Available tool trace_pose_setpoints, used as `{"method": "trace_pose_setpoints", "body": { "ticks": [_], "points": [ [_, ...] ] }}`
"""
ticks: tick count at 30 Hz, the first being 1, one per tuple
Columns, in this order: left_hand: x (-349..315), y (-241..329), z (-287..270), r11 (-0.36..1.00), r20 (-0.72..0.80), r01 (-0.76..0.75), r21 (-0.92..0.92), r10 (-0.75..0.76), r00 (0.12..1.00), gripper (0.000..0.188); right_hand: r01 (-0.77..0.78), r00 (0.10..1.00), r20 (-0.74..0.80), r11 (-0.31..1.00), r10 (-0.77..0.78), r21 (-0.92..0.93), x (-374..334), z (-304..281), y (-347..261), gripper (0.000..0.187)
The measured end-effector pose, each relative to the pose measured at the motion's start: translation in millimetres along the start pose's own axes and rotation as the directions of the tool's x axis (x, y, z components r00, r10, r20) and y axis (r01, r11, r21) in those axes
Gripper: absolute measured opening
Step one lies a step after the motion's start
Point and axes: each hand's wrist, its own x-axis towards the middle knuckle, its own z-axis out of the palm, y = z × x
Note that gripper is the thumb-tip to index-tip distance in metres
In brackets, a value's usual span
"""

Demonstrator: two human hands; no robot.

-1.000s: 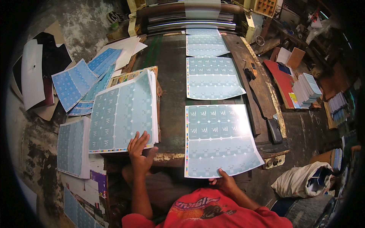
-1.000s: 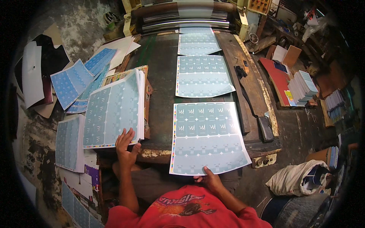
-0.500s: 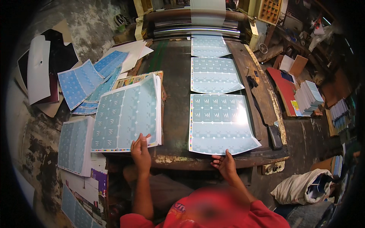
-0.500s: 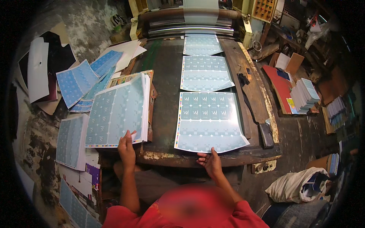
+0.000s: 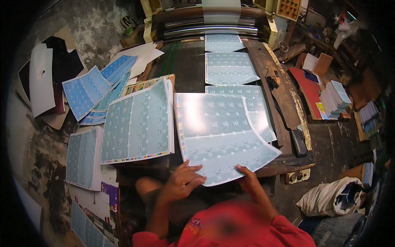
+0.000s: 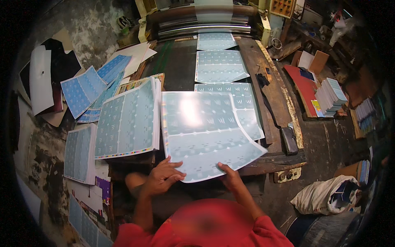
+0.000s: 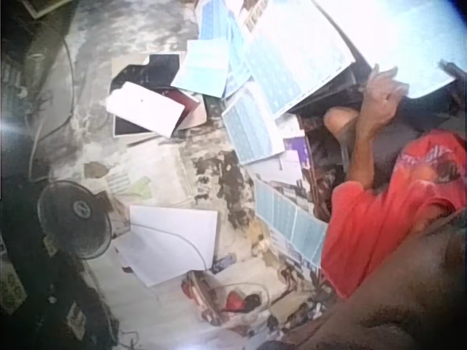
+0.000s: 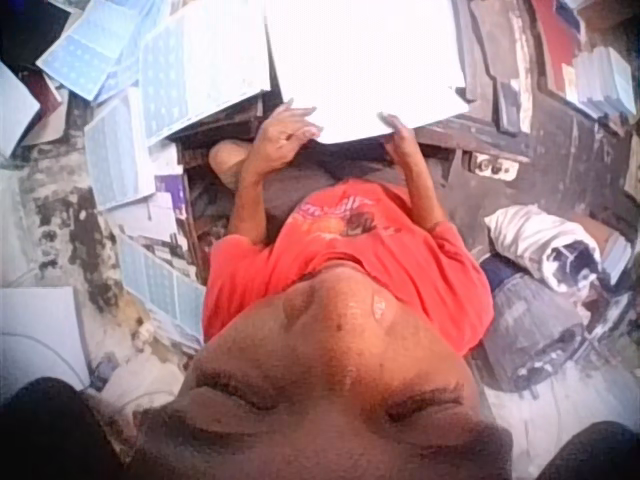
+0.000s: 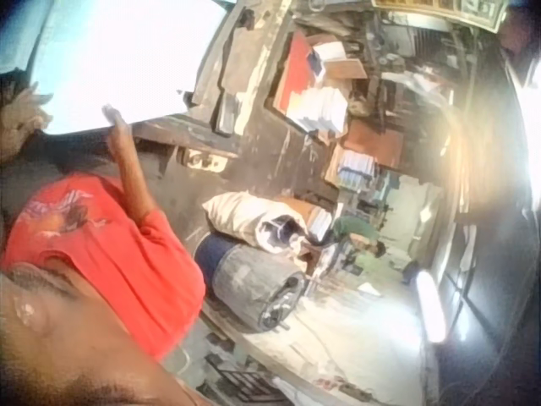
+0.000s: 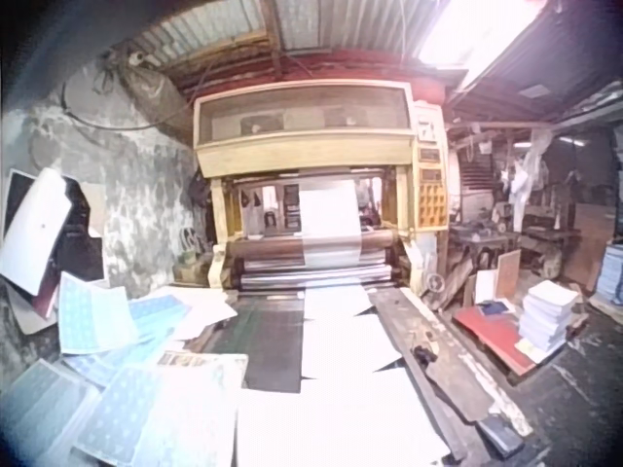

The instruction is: The person picks up individual printed paper sheets from a stack and places them onto the conveyor belt of a printing press one at a time. The sheets are aligned and fed into the rollers of the machine.

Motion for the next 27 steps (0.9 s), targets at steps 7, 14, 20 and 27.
{"method": "trace_pose_setpoints", "body": {
  "ticks": [7, 14, 20, 27],
  "points": [
    [17.7, -52.3, -64.2, 0.752, -0.241, 0.316, 0.579, -0.212, 0.947, 0.119, -0.186, 0.982, -0.043, 0.977, 0.182, -0.104, -16.2, -53.3, 13.3, 0.036],
    [0.9, -42.9, -37.4, 0.732, -0.206, 0.344, 0.588, -0.275, 0.939, 0.107, -0.29, 0.953, -0.14, 0.944, 0.269, -0.158, -56.3, -78.9, 34.8, 0.041],
    [-2.8, -59.5, -40.9, 0.892, -0.342, 0.338, 0.3, -0.23, 0.911, 0.059, -0.296, 0.95, -0.117, 0.953, 0.288, -0.056, -79.2, -74.6, 43.2, 0.04],
    [6.3, -63.7, -24.9, 0.909, -0.548, 0.417, -0.012, -0.355, 0.758, 0.045, -0.225, 0.973, -0.075, 0.967, 0.217, -0.118, -86.5, -69.5, 35.1, 0.041]
  ]
}}
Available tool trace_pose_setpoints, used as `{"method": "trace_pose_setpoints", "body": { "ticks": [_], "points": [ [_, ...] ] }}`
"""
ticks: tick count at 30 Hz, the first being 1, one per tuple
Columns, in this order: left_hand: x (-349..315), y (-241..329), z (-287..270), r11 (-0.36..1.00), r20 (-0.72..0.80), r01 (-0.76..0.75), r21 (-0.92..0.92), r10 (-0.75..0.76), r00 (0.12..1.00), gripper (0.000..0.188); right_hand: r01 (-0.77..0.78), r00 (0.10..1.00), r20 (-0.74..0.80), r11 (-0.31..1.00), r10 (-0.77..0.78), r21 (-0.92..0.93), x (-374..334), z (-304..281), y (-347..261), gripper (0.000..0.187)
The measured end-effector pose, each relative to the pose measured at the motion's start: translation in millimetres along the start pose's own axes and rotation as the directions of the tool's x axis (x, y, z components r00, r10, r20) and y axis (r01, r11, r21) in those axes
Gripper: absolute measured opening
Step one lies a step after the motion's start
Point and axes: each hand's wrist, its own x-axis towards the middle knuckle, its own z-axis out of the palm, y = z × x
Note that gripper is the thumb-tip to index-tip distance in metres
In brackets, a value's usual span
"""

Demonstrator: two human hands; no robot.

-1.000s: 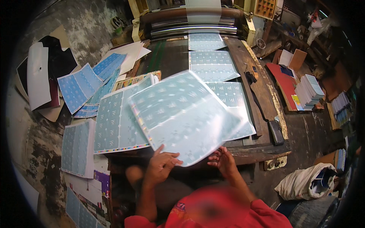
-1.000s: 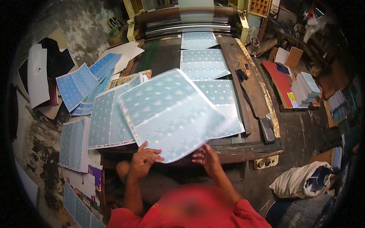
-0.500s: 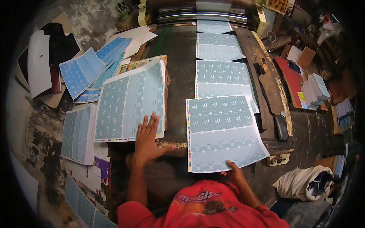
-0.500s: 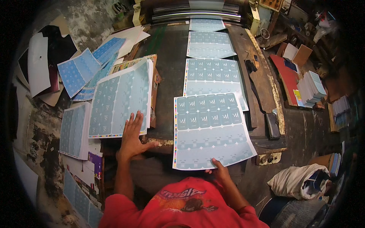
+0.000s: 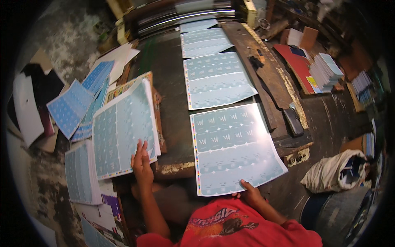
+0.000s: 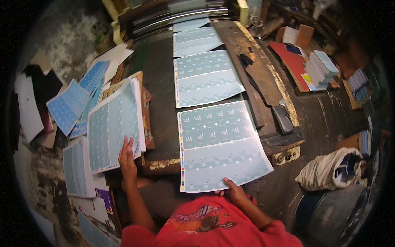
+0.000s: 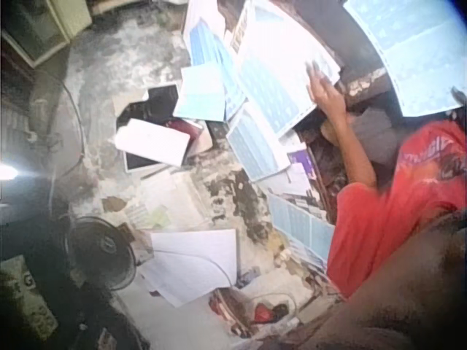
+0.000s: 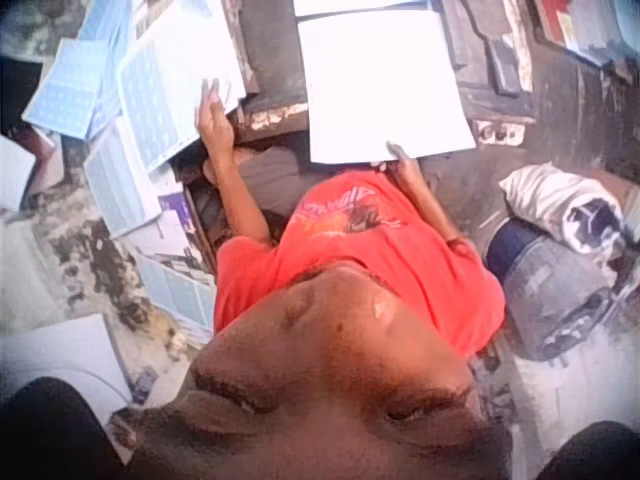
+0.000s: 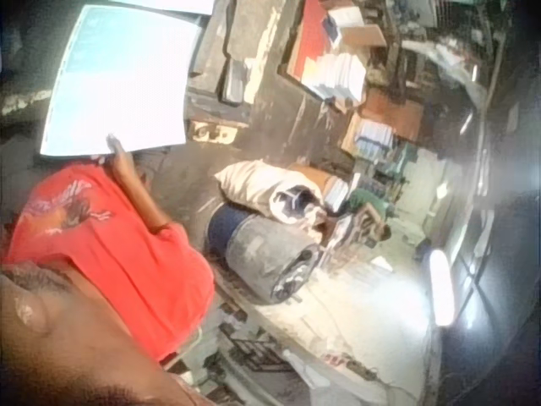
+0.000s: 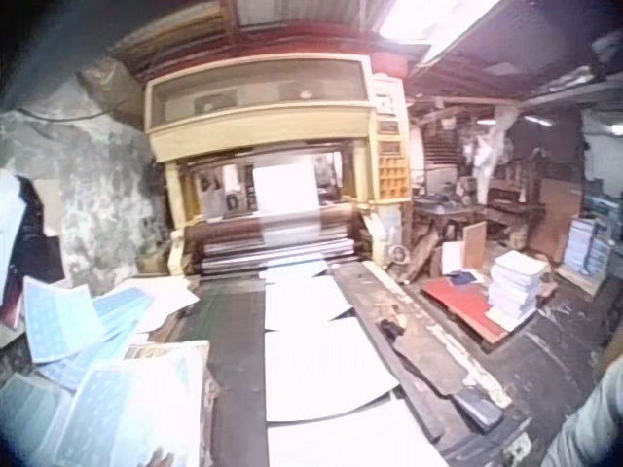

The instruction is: The person picks up individual printed paper sheets from a stack and places them onto the conveyor belt of a printing press one at a time. The sheets are aligned and fed into the rollers of the machine.

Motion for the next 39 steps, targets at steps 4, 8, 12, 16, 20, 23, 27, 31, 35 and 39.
{"method": "trace_pose_setpoints", "body": {
  "ticks": [4, 8, 12, 16, 20, 23, 27, 31, 35, 39],
  "points": [
    [2.3, -15.0, 8.9, 0.993, -0.037, -0.054, -0.109, 0.05, 0.998, 0.054, 0.018, 1.0, 0.003, 0.995, -0.018, 0.096, 10.8, -3.1, -7.9, 0.044],
    [-6.3, -14.5, 5.9, 0.991, -0.035, -0.048, -0.123, 0.044, 0.998, 0.056, 0.108, 0.994, 0.015, 0.99, -0.109, 0.092, 33.9, -4.4, -10.0, 0.048],
    [-12.8, -23.3, 7.4, 0.993, -0.098, -0.108, 0.041, 0.112, 0.989, 0.044, 0.191, 0.981, 0.016, 0.976, -0.194, 0.102, 49.6, 0.5, -13.3, 0.044],
    [-20.3, -19.3, 5.5, 0.951, -0.072, -0.156, 0.266, 0.181, 0.981, 0.041, 0.272, 0.96, 0.02, 0.95, -0.278, 0.155, 49.5, 3.8, -9.1, 0.044],
    [-33.4, 5.6, 11.0, 0.965, -0.088, -0.097, 0.244, 0.122, 0.989, 0.042, 0.32, 0.94, 0.032, 0.913, -0.339, 0.252, 53.9, -3.2, -3.9, 0.066],
    [-34.4, 8.7, 7.8, 0.938, -0.048, -0.158, 0.309, 0.181, 0.982, 0.043, 0.395, 0.915, -0.016, 0.885, -0.404, 0.247, 47.1, -10.1, -6.9, 0.079],
    [-20.4, -2.4, 0.2, 0.981, -0.022, 0.023, 0.191, -0.019, 1.0, 0.047, 0.436, 0.895, -0.031, 0.861, -0.444, 0.262, 50.1, -13.8, -11.8, 0.081],
    [24.6, -129.9, -88.2, 1.0, -0.188, 0.014, -0.009, -0.016, 0.982, 0.057, 0.384, 0.909, 0.091, 0.902, -0.406, 0.196, 50.3, -15.2, -3.0, 0.057],
    [16.8, -56.2, -40.4, 0.937, -0.307, 0.002, -0.35, -0.117, 0.945, 0.056, 0.434, 0.894, 0.086, 0.897, -0.44, 0.079, 48.0, -24.9, -7.3, 0.045],
    [-41.8, 44.4, -4.2, 0.962, -0.007, 0.17, -0.214, -0.175, 0.984, 0.044, 0.4, 0.895, 0.183, 0.913, -0.407, 0.075, 58.0, -15.4, -9.7, 0.048]
  ]
}}
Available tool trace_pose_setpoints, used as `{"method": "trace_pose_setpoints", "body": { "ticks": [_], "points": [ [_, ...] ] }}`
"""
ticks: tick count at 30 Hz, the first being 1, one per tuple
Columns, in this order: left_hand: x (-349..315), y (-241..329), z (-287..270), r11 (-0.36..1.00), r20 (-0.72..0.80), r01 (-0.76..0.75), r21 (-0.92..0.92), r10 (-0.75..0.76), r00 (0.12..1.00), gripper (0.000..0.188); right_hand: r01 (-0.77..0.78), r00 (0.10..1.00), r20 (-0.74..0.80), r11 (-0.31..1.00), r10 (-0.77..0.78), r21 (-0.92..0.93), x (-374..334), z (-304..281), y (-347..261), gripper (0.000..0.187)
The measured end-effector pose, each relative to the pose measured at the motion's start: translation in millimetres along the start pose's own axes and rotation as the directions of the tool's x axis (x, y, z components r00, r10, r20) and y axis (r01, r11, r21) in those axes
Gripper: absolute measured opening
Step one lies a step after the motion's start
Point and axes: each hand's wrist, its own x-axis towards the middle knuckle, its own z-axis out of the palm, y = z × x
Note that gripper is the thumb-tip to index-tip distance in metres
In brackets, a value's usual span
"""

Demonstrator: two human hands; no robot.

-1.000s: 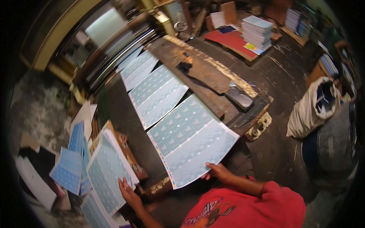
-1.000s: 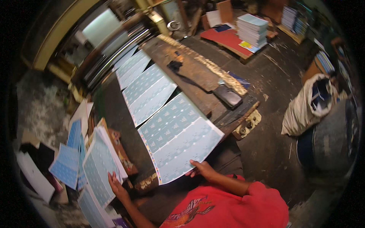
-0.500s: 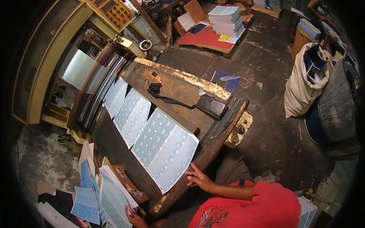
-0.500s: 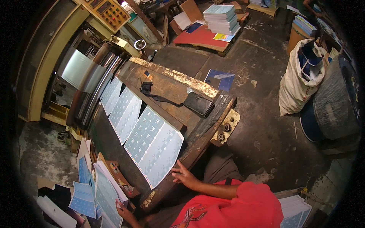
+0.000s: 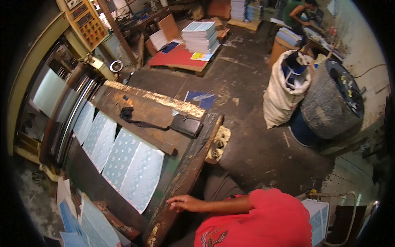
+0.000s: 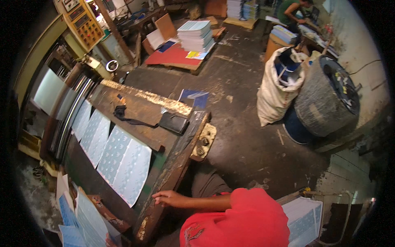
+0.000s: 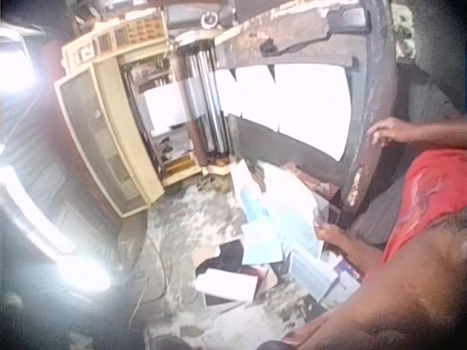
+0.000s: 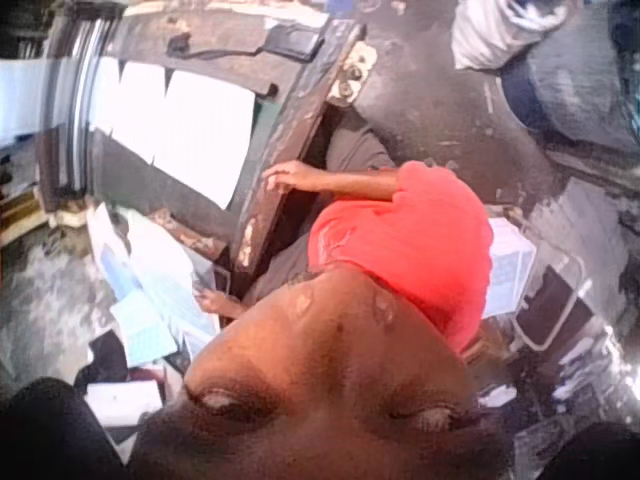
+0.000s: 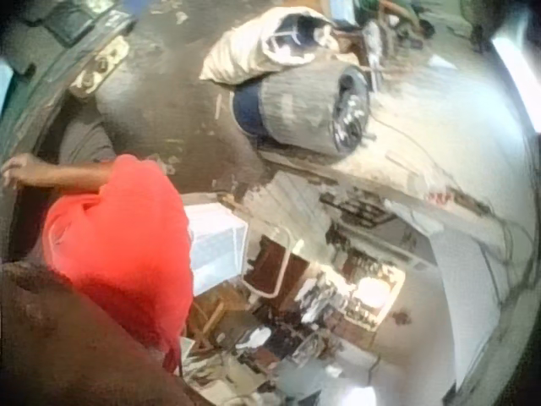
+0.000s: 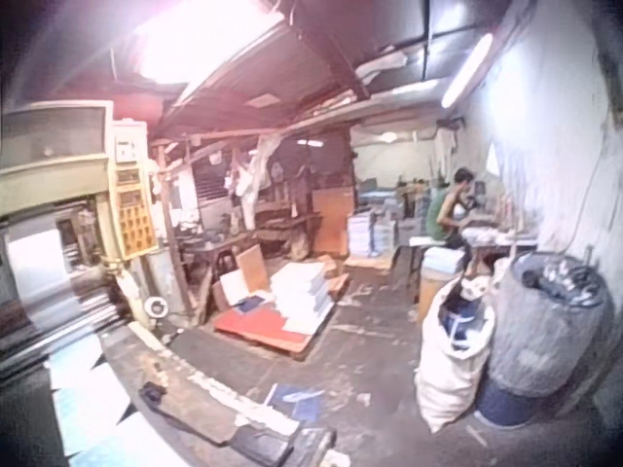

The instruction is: The person picks up individual printed paper sheets from a stack and places them onto the conveyor belt of a printing press one at a time. The sheets are aligned and fed into the rollers of the machine.

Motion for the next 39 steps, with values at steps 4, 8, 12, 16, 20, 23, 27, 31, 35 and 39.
{"method": "trace_pose_setpoints", "body": {
  "ticks": [4, 8, 12, 16, 20, 23, 27, 31, 35, 39],
  "points": [
    [-22.2, 5.7, 18.8, 0.895, 0.379, -0.403, 0.191, 0.312, 0.871, 0.033, -0.099, 0.988, 0.109, 0.992, 0.108, -0.081, 6.3, 23.6, -30.6, 0.055],
    [-37.9, 19.5, 40.5, 0.691, 0.702, -0.722, 0.035, 0.497, 0.51, 0.024, -0.158, 0.971, 0.173, 0.986, 0.163, -0.044, 8.0, 45.2, -44.0, 0.048],
    [-41.2, 23.1, 43.7, 0.417, 0.609, -0.884, 0.211, 0.651, 0.453, 0.025, -0.256, 0.962, 0.085, 0.964, 0.261, -0.07, 7.3, 25.3, -12.2, 0.037],
    [14.8, 8.4, 8.0, 0.535, 0.509, -0.705, 0.465, 0.49, 0.707, 0.071, -0.326, 0.915, -0.238, 0.944, 0.326, 0.043, -24.6, 35.8, 1.5, 0.039],
    [51.6, -13.7, -13.1, 0.591, 0.367, -0.478, 0.65, 0.306, 0.878, 0.092, -0.474, 0.879, -0.124, 0.87, 0.459, -0.137, -56.6, 21.1, 5.6, 0.04],
    [48.3, -24.9, -15.6, 0.584, 0.367, -0.467, 0.664, 0.289, 0.884, 0.087, -0.418, 0.903, -0.113, 0.908, 0.413, -0.016, -66.2, 26.6, 9.6, 0.041],
    [46.2, -28.1, -28.0, 0.732, 0.315, -0.43, 0.529, 0.301, 0.9, 0.062, -0.442, 0.889, -0.129, 0.897, 0.439, 0.002, -59.5, 37.3, 0.6, 0.043],
    [46.3, -28.9, -36.6, 0.85, 0.256, -0.364, 0.38, 0.282, 0.925, 0.057, -0.454, 0.873, -0.143, 0.884, 0.467, 0.112, -40.4, 35.9, -5.7, 0.045],
    [61.8, 11.6, -18.0, 0.906, 0.277, -0.337, 0.255, 0.265, 0.923, 0.062, -0.395, 0.903, -0.129, 0.91, 0.41, 0.125, -14.0, 28.5, -6.8, 0.047],
    [150.2, 64.5, 70.8, 0.915, 0.452, -0.359, 0.181, 0.247, 0.857, 0.063, -0.395, 0.907, -0.099, 0.908, 0.41, 0.141, 5.0, 14.6, -4.5, 0.05]
  ]
}}
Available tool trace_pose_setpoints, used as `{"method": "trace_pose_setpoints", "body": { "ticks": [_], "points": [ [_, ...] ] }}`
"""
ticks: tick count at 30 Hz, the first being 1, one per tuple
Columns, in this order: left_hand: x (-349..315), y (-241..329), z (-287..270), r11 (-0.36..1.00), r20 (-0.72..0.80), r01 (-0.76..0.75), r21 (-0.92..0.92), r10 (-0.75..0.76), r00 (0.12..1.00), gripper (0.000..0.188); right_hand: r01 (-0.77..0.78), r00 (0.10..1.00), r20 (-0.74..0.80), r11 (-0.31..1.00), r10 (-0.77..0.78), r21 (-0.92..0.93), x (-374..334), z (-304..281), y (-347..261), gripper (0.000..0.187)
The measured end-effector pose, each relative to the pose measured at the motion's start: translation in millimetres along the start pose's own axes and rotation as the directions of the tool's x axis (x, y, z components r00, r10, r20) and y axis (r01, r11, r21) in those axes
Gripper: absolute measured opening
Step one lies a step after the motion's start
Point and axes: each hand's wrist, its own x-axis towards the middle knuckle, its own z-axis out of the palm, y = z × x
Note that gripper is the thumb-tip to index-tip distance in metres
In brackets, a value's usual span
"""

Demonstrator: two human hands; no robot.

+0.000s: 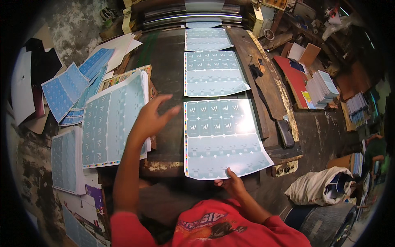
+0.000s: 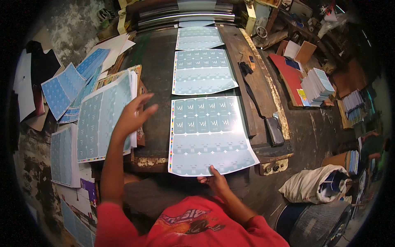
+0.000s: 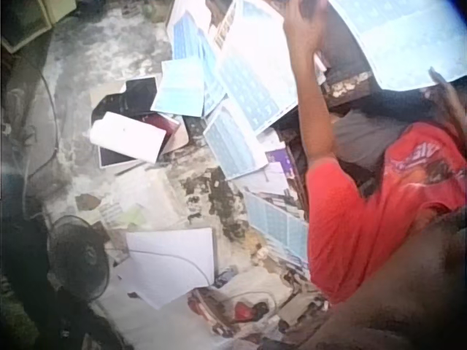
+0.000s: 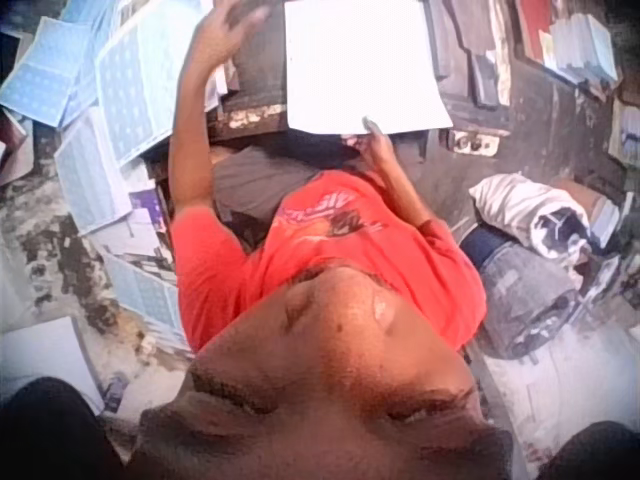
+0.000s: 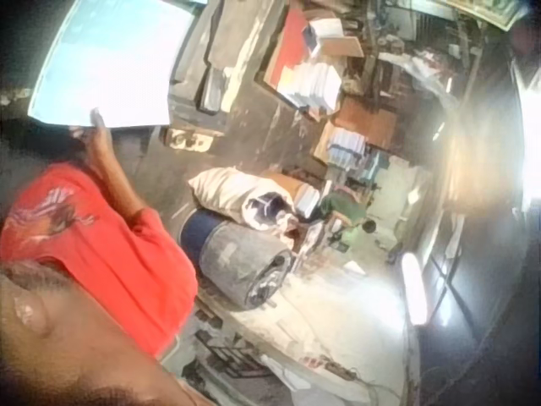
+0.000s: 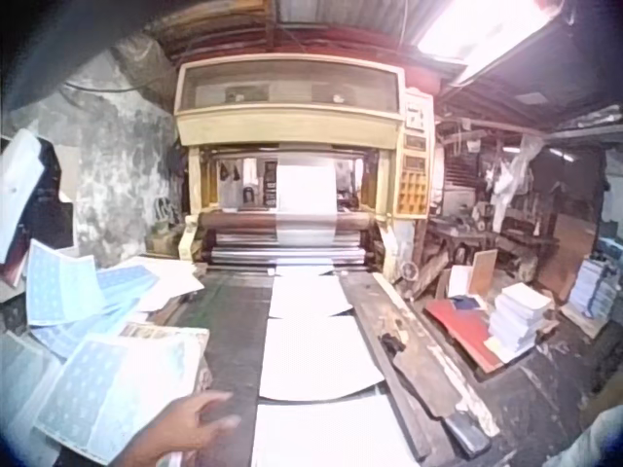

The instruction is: The person picks up individual printed paper sheets from a stack and places them onto the conveyor belt of a printing press one at a time. The sheets are aligned and fed into the rollers of the machine.

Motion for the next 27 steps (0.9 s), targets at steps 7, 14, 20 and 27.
{"method": "trace_pose_setpoints", "body": {
  "ticks": [7, 14, 20, 27],
  "points": [
    [229.7, -145.6, 93.3, 0.871, 0.318, 0.446, 0.208, -0.491, 0.811, 0.102, 0.061, 0.997, -0.055, 0.998, -0.059, 0.032, 28.7, 27.9, -14.9, 0.052],
    [291.9, -157.0, 139.0, 0.889, 0.314, 0.448, 0.092, -0.453, 0.835, 0.111, -0.004, 0.999, -0.053, 0.994, 0.009, 0.105, 47.8, 24.3, -34.3, 0.054],
    [337.5, -194.1, 125.4, 0.926, 0.221, 0.333, 0.179, -0.368, 0.903, 0.105, -0.041, 0.999, -0.001, 0.993, 0.041, 0.107, 84.1, 34.0, -60.9, 0.053],
    [307.0, -99.7, 59.9, 0.855, 0.154, -0.127, 0.503, 0.056, 0.986, 0.09, 0.004, 0.999, -0.034, 1.0, -0.003, 0.03, 132.6, 36.3, -90.4, 0.053]
  ]
}}
